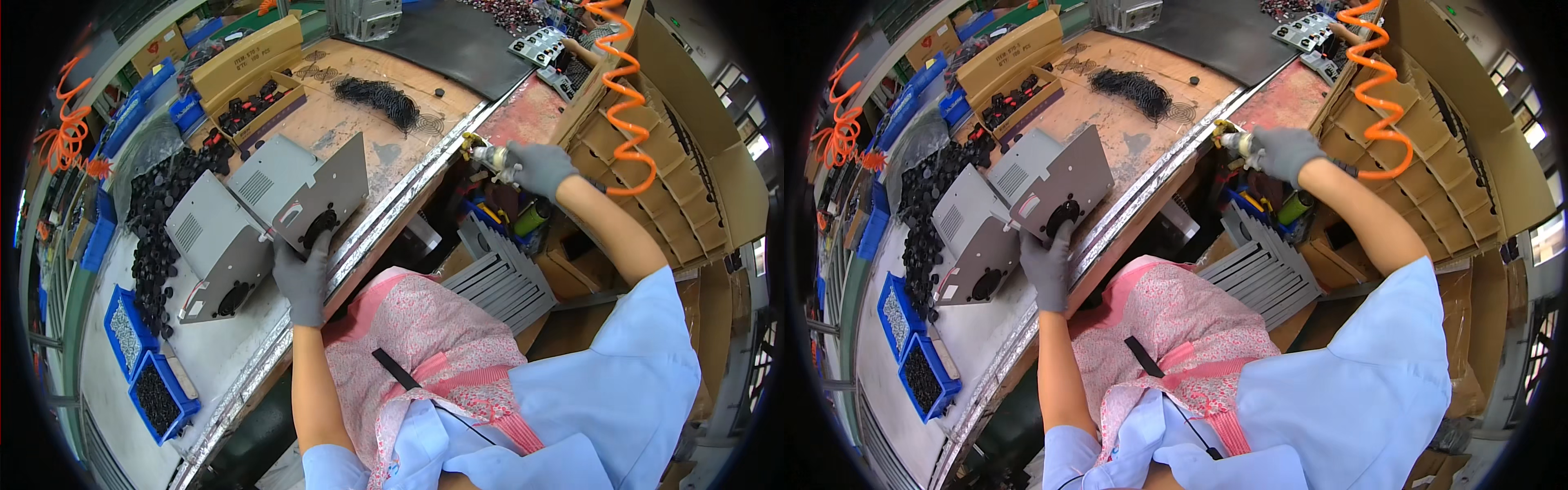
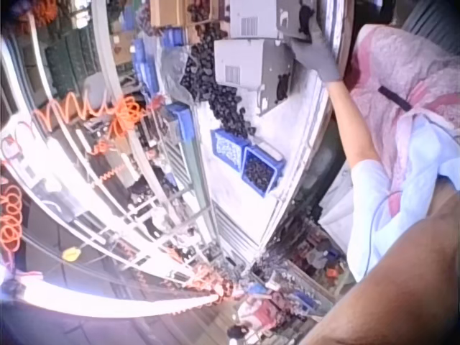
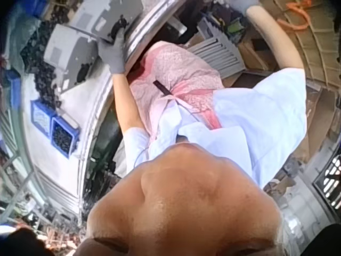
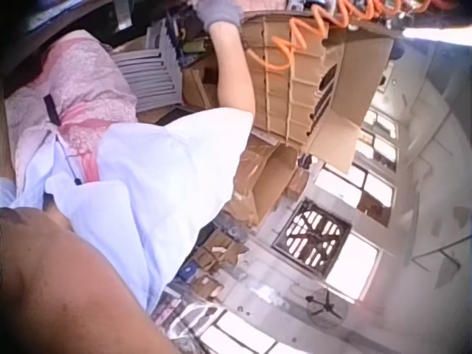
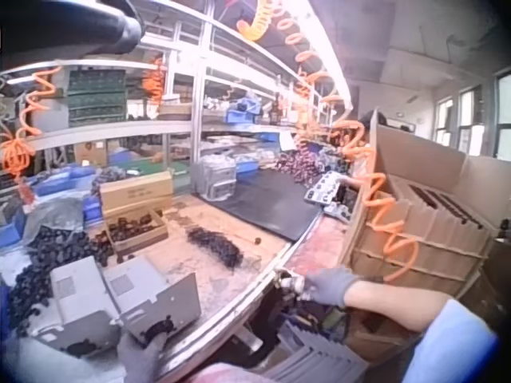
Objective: The person assembles a metal casing by attaching a cooling fan and plastic components with screws. The screws are fastened using an electric screwdriver.
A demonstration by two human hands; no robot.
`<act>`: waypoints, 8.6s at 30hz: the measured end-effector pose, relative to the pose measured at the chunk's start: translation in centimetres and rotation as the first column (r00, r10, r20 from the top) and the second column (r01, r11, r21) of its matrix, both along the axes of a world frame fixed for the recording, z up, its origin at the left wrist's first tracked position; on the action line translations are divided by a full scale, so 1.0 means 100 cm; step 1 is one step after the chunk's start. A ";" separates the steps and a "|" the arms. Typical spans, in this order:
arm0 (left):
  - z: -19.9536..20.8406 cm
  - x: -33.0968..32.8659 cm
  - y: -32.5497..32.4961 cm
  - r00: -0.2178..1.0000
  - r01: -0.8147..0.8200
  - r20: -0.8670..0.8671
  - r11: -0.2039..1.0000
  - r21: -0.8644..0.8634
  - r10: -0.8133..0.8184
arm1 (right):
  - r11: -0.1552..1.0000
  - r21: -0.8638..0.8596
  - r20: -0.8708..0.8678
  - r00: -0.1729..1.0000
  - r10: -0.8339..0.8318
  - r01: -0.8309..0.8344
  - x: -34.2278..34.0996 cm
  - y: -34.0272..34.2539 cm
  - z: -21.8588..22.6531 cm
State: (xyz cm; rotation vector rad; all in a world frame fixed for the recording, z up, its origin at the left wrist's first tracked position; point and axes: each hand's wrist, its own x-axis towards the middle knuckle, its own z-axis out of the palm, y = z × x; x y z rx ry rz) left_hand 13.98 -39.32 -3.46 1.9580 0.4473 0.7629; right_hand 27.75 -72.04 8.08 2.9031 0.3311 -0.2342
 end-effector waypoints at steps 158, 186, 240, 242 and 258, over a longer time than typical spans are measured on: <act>0.053 -0.066 -0.024 0.870 0.286 0.471 0.926 -0.248 -0.143 | -0.217 0.925 0.378 0.704 0.601 -0.311 -0.118 0.220 -0.015; 0.035 -0.121 0.050 0.800 0.388 0.546 0.479 -0.788 0.250 | -0.173 0.489 0.662 0.235 0.712 -0.855 -0.144 0.317 -0.034; 0.063 -0.127 0.027 0.977 0.007 -0.154 0.692 0.722 0.150 | 0.488 0.245 0.695 0.503 0.514 -0.838 -0.063 0.144 -0.051; 0.067 -0.125 0.030 0.968 -0.030 -0.118 0.571 0.820 0.220 | 0.424 0.342 0.682 0.532 0.503 -0.839 -0.062 0.141 -0.063; 0.164 -0.282 0.071 0.910 -0.304 0.113 0.454 0.838 0.400 | 0.223 0.265 0.790 0.344 0.507 -0.938 -0.044 0.130 -0.072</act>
